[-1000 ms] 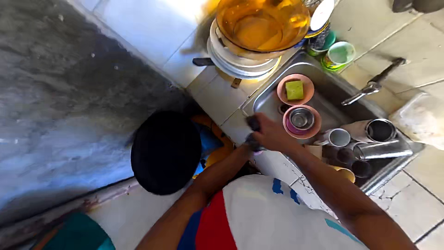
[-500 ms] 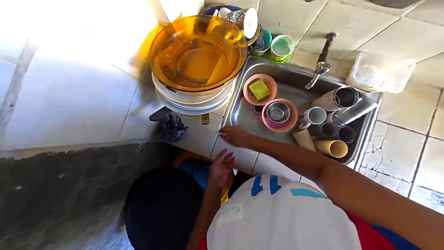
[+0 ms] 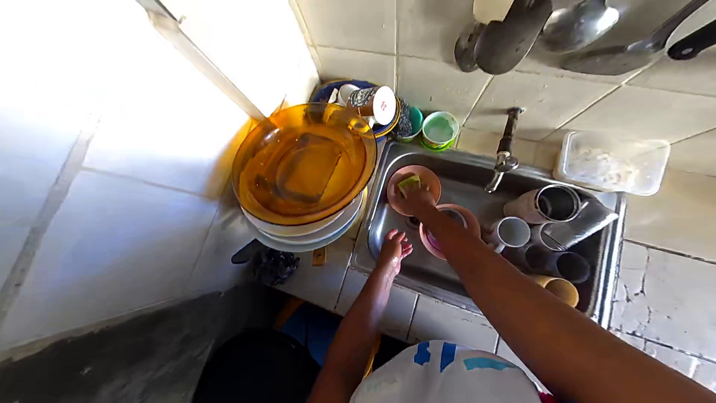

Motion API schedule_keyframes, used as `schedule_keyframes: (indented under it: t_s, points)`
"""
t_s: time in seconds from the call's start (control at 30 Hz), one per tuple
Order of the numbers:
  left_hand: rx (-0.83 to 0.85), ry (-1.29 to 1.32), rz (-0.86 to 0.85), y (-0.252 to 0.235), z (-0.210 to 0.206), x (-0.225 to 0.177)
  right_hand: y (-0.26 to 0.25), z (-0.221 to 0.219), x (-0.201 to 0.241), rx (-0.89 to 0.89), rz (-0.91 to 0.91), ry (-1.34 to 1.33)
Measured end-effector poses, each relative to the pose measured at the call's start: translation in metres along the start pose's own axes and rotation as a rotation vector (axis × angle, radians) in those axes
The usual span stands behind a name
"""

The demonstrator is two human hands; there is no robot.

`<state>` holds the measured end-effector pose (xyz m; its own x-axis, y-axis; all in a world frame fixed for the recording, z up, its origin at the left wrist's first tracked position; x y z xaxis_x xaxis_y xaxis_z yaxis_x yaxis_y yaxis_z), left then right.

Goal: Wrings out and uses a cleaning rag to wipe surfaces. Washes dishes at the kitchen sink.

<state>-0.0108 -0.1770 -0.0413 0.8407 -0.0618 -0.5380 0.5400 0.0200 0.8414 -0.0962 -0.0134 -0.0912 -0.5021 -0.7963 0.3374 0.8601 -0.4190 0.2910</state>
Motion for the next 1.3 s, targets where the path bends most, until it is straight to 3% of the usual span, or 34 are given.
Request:
schedule_keyframes:
  t_s: [0.1, 0.17, 0.23, 0.3, 0.4, 0.6, 0.8, 0.93, 1.13, 1.23, 1.3]
  points:
    - [-0.066, 0.038, 0.039, -0.028, -0.02, -0.005, 0.001, 0.007, -0.015, -0.001, -0.01, -0.092]
    - [-0.074, 0.044, 0.025, -0.044, -0.031, -0.01, 0.007, 0.032, -0.022, -0.134, 0.025, -0.174]
    - [-0.063, 0.062, 0.008, -0.058, -0.043, -0.015, 0.02, 0.102, -0.012, -0.136, 0.0, -0.193]
    - [-0.049, 0.088, -0.01, -0.071, -0.056, -0.019, 0.027, 0.167, -0.006, -0.301, 0.007, -0.256]
    - [-0.073, 0.114, -0.037, -0.086, -0.069, -0.017, -0.004, 0.21, -0.008, -0.483, 0.01, -0.275]
    - [-0.046, 0.157, -0.028, -0.083, -0.073, -0.032, -0.099, 0.175, -0.004, -0.032, 0.061, -0.048]
    - [-0.038, 0.24, 0.042, -0.037, -0.064, -0.048, -0.093, 0.177, 0.002, -0.168, 0.033, 0.079]
    - [-0.013, 0.199, 0.013, -0.004, -0.059, -0.046, -0.092, 0.192, 0.003, -0.153, -0.02, 0.092]
    - [0.059, 0.272, -0.119, 0.025, -0.054, -0.052, -0.075, 0.253, 0.002, -0.334, -0.146, -0.329]
    - [0.092, 0.233, -0.168, 0.034, -0.049, -0.052, -0.032, 0.267, 0.005, -0.35, -0.028, -0.364]
    - [0.105, 0.214, -0.199, 0.04, -0.045, -0.057, 0.021, 0.255, 0.012, -0.232, 0.168, -0.368]
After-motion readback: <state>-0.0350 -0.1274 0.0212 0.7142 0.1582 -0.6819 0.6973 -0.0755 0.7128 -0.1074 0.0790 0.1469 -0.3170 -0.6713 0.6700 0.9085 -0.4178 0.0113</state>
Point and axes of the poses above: each hand's wrist, its own y-axis away from the middle knuckle, its own z-axis out of the back of the hand, x = y × z, the point moved 4 cm from there along -y, towards the middle knuckle, and after that the axes turned 14 degrees about -x, right-handed, at the moved point
